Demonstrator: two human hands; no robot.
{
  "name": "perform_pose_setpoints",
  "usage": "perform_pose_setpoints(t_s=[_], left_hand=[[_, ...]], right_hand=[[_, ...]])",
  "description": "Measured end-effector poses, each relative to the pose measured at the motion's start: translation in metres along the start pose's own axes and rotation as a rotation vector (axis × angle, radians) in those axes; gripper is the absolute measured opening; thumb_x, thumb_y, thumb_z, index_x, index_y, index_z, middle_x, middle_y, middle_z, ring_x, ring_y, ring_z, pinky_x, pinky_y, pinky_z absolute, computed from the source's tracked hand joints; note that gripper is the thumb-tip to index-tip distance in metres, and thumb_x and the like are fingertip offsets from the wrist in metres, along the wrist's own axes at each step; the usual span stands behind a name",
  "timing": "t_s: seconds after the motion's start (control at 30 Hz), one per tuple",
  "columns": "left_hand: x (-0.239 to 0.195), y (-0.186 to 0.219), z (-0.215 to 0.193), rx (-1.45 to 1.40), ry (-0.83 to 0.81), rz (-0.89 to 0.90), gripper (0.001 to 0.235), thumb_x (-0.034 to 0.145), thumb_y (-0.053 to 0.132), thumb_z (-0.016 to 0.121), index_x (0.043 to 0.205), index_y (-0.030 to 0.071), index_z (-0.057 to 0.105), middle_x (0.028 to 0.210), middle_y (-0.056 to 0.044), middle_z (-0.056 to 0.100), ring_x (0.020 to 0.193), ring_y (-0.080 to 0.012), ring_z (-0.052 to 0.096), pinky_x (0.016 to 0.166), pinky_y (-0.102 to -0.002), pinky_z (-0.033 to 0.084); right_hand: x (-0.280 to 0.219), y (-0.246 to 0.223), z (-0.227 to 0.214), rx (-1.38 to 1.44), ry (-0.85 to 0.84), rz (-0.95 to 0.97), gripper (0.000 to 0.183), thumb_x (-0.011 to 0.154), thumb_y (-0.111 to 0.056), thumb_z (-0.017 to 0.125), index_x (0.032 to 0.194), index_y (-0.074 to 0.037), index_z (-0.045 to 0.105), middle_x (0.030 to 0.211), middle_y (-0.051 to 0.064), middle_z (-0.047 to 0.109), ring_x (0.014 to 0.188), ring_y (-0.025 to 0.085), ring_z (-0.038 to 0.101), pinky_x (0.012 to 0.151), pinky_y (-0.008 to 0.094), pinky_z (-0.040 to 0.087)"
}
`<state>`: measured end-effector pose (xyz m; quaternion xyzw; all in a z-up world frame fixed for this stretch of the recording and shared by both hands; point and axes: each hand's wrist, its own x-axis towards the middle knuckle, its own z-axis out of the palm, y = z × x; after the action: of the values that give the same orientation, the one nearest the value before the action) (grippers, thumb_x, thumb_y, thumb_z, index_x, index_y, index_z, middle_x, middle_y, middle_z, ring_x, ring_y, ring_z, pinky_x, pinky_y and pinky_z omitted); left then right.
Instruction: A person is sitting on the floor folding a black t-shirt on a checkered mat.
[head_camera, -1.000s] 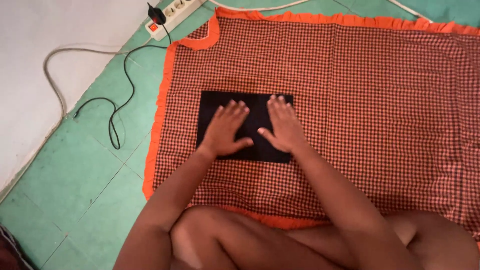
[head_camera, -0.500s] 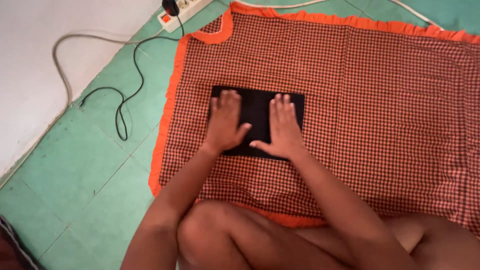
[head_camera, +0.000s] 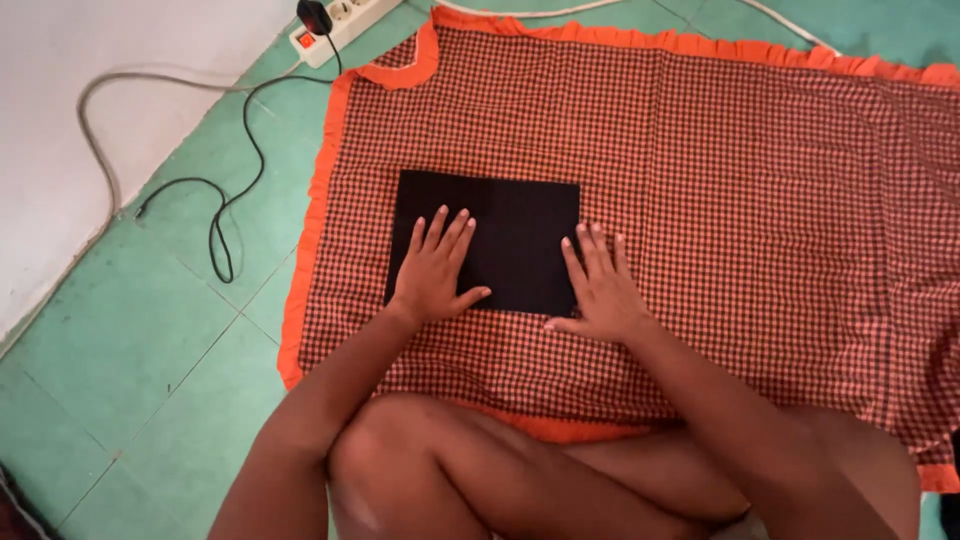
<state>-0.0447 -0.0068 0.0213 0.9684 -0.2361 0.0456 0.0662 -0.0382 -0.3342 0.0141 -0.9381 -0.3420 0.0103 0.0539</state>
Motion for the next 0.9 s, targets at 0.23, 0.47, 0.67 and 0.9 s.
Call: perform_pose_setpoints(t_s=[0.23, 0.47, 0.67, 0.9], left_hand=[[0.0, 0.002, -0.002, -0.008, -0.003, -0.004, 0.112, 0.087, 0.084, 0.043, 0.163, 0.004, 0.024, 0.168, -0.016, 0.025, 0.156, -0.0426, 0.016, 0.124, -0.062, 0.01], [0.001, 0.003, -0.001, -0.031, -0.001, -0.002, 0.113, 0.087, 0.085, 0.042, 0.162, 0.003, 0.024, 0.168, -0.017, 0.024, 0.156, -0.0435, 0.016, 0.123, -0.065, 0.011], [0.001, 0.003, -0.005, -0.047, -0.033, -0.008, 0.113, 0.087, 0.085, 0.041, 0.162, 0.003, 0.023, 0.168, -0.017, 0.023, 0.156, -0.0435, 0.015, 0.123, -0.066, 0.01], [0.001, 0.002, -0.005, -0.06, -0.04, 0.003, 0.113, 0.088, 0.087, 0.037, 0.163, 0.003, 0.021, 0.168, -0.018, 0.022, 0.156, -0.0439, 0.014, 0.122, -0.067, 0.01]], right_hand=[[0.005, 0.008, -0.004, -0.059, 0.135, -0.436, 0.095, 0.066, -0.026, 0.058, 0.157, -0.009, 0.037, 0.16, 0.019, 0.037, 0.151, 0.045, 0.028, 0.117, 0.06, 0.026], [0.008, 0.006, 0.02, -0.025, 0.33, -0.63, 0.047, 0.086, -0.028, 0.053, 0.127, -0.007, 0.06, 0.141, 0.018, 0.055, 0.139, 0.043, 0.047, 0.102, 0.056, 0.042], [-0.004, 0.01, 0.046, -0.102, 0.479, -0.584, 0.027, 0.099, -0.025, 0.041, 0.1, -0.011, 0.064, 0.108, 0.011, 0.063, 0.097, 0.031, 0.065, 0.075, 0.043, 0.053], [-0.004, -0.001, 0.02, 0.248, 0.446, -0.325, 0.015, 0.099, -0.021, 0.054, 0.097, -0.009, 0.063, 0.112, 0.011, 0.073, 0.062, 0.024, 0.074, 0.055, 0.034, 0.059]])
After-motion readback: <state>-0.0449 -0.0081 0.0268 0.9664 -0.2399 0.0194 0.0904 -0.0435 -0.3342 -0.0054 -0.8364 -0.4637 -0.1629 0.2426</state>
